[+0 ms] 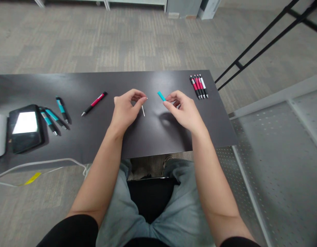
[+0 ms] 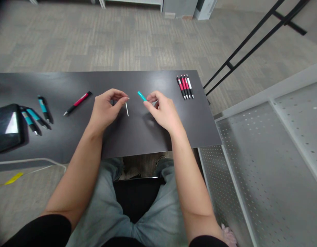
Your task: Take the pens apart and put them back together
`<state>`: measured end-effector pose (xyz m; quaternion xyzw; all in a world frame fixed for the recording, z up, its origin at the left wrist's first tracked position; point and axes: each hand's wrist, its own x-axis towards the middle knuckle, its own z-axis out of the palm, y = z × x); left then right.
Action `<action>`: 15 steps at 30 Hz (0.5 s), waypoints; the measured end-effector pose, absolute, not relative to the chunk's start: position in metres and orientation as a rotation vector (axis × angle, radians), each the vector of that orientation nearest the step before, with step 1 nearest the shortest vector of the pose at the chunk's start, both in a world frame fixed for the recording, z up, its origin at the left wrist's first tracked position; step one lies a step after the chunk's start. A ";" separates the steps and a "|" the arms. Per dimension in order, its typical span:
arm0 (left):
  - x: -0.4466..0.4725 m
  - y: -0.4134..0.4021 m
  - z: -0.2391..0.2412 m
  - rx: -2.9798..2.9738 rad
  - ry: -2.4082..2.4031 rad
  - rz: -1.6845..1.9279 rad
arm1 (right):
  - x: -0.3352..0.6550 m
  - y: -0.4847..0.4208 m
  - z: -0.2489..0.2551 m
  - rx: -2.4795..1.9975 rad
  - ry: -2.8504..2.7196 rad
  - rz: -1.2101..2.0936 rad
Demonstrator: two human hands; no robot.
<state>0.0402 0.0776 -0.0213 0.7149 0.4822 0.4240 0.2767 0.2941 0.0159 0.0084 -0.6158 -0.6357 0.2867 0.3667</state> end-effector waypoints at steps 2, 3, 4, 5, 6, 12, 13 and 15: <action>0.038 0.081 -0.021 1.861 1.233 1.201 | 0.295 0.012 0.011 -1.490 -1.541 0.810; 0.037 0.082 -0.020 1.827 1.200 1.220 | 0.295 0.010 0.011 -1.455 -1.487 0.831; 0.038 0.083 -0.020 1.792 1.168 1.232 | 0.295 0.009 0.012 -1.426 -1.435 0.839; 0.038 0.084 -0.020 1.758 1.144 1.241 | 0.295 0.008 0.011 -1.402 -1.397 0.841; 0.039 0.085 -0.019 1.727 1.128 1.245 | 0.296 0.009 0.011 -1.382 -1.382 0.847; 0.040 0.086 -0.019 1.658 1.151 1.253 | 0.300 0.013 0.000 -1.328 -1.384 0.872; 0.040 0.086 -0.019 1.659 1.144 1.262 | 0.300 0.014 -0.002 -1.345 -1.410 0.858; 0.040 0.085 -0.019 1.663 1.122 1.273 | 0.299 0.013 -0.003 -1.390 -1.512 0.825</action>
